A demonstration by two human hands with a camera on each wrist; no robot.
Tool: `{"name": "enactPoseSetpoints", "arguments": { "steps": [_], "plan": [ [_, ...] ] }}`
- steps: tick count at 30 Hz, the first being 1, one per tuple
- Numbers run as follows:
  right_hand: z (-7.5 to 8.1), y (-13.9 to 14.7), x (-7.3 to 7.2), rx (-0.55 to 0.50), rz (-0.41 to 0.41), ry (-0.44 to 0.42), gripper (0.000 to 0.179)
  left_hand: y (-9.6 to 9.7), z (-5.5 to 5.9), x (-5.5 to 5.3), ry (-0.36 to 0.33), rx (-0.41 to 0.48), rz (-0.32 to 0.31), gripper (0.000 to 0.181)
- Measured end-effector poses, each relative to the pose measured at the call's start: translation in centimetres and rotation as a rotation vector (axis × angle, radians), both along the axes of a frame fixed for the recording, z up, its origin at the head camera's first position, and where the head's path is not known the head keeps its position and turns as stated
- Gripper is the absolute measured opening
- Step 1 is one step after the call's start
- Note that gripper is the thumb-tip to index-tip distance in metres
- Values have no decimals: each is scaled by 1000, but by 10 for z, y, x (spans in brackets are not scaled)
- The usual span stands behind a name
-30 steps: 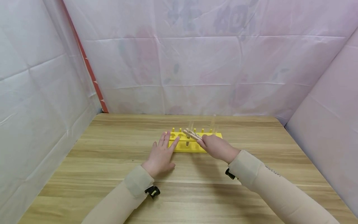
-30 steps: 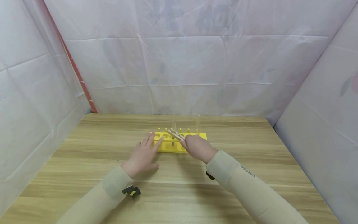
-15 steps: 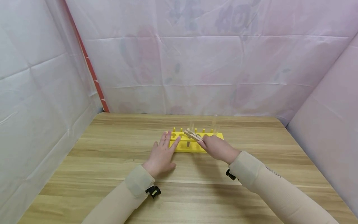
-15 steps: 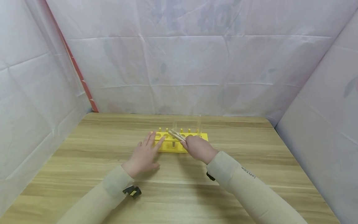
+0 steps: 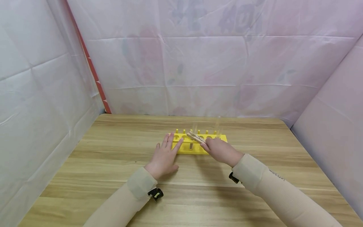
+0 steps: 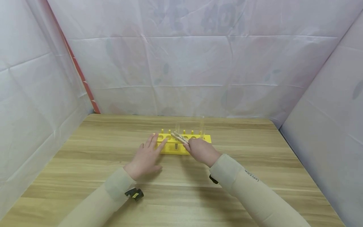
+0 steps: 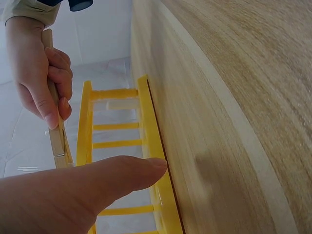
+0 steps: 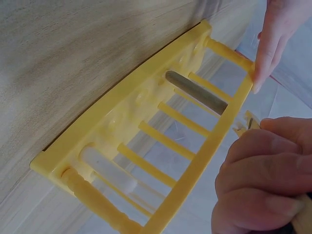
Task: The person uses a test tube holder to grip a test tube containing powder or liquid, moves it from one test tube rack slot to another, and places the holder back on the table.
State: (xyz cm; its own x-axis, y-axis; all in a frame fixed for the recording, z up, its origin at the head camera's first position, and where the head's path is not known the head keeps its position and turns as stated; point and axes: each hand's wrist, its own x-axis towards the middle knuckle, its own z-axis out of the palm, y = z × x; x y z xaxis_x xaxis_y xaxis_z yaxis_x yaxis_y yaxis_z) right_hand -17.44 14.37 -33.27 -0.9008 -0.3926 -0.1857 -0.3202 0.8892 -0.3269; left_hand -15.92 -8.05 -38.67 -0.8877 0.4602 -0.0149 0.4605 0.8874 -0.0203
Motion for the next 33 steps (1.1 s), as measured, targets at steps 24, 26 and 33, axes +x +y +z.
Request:
{"name": "enactPoseSetpoints", "arguments": {
  "steps": [24, 26, 33],
  "plan": [
    [-2, 3, 2, 13, 31, 34, 30, 1, 1, 2, 9, -13, -3, 103],
    [-2, 3, 2, 12, 34, 40, 29, 1, 1, 1, 11, -17, -2, 103],
    [-2, 4, 2, 4, 53, 55, 29, 1, -1, 0, 21, -9, -6, 103]
  ]
}}
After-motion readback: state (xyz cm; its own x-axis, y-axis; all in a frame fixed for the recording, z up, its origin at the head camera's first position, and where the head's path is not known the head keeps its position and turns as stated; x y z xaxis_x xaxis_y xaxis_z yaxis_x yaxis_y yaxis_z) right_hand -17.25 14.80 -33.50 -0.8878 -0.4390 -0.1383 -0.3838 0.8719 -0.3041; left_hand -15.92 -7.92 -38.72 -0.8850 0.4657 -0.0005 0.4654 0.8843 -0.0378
